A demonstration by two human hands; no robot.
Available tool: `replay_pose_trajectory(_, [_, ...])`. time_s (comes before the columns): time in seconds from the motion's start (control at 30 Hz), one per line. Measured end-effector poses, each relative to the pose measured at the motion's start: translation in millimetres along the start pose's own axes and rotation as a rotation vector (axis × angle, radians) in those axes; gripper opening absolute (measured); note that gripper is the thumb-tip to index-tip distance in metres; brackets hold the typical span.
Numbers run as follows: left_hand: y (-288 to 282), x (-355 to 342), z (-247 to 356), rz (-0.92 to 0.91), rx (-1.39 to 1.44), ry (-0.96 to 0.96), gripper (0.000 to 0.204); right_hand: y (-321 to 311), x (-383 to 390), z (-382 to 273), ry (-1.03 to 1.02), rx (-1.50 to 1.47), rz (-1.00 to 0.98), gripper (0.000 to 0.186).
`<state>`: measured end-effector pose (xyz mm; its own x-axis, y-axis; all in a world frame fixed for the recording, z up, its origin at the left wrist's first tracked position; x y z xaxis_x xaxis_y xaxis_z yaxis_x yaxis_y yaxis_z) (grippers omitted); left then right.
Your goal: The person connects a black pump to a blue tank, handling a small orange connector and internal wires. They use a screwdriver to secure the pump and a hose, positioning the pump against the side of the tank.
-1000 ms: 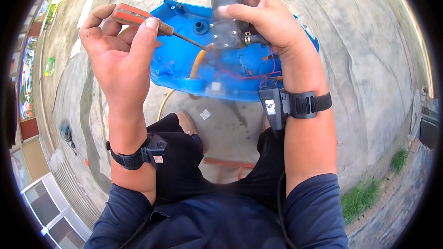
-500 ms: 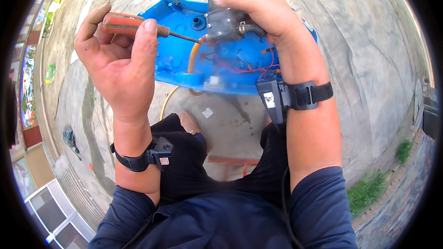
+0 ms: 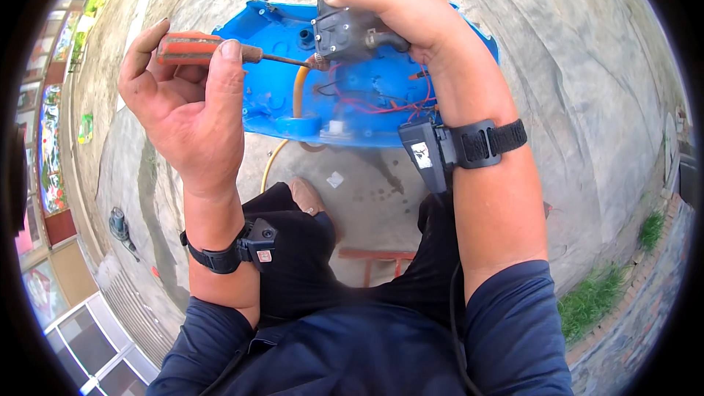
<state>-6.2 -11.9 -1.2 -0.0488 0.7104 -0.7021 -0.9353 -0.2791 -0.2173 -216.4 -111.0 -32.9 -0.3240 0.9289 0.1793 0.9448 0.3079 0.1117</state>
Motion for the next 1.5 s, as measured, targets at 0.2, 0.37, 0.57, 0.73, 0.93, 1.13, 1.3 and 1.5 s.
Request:
replay_pose_trajectory(0.2, [1, 0, 1, 0.009, -0.022, 0.0, 0.06, 0, -1, 1, 0.0, 0.008, 0.02, 0.081])
replay_pose_trajectory(0.37, [0, 0, 1, -0.005, -0.024, 0.017, 0.06, -1, -4, 5, 0.0, -0.019, 0.015, 0.081])
replay_pose_trajectory(0.57, [-1, 0, 1, -0.02, -0.031, 0.036, 0.059, 0, -4, 5, -0.007, -0.068, 0.0, 0.08])
replay_pose_trajectory(0.73, [-3, -2, 2, -0.025, -0.067, 0.037, 0.059, 4, 4, -3, -0.027, -0.101, -0.046, 0.078])
replay_pose_trajectory(0.93, [-2, -1, 3, -0.029, -0.07, 0.035, 0.059, 0, -6, 6, -0.016, -0.086, -0.003, 0.078])
replay_pose_trajectory(1.13, [-2, -2, 2, -0.046, -0.037, 0.047, 0.06, 3, -3, 2, -0.016, -0.073, -0.008, 0.077])
replay_pose_trajectory(1.3, [-5, -1, -5, -0.058, 0.035, 0.108, 0.057, 2, -6, 5, -0.034, -0.082, -0.005, 0.076])
replay_pose_trajectory(1.5, [-3, 1, -1, -0.038, 0.011, 0.127, 0.058, 6, 7, -7, -0.036, -0.09, -0.035, 0.071])
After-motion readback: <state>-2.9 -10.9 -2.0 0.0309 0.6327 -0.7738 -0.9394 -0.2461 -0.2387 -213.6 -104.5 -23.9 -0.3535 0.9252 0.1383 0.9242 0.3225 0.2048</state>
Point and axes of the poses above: each hand's wrist, its own x-axis away from the middle knuckle, its own y-axis out of the palm, z = x × y, the point moved 1 cm from there along -x, towards the middle knuckle, and after that the axes turned 2 degrees about y, right-handed, at the moved point
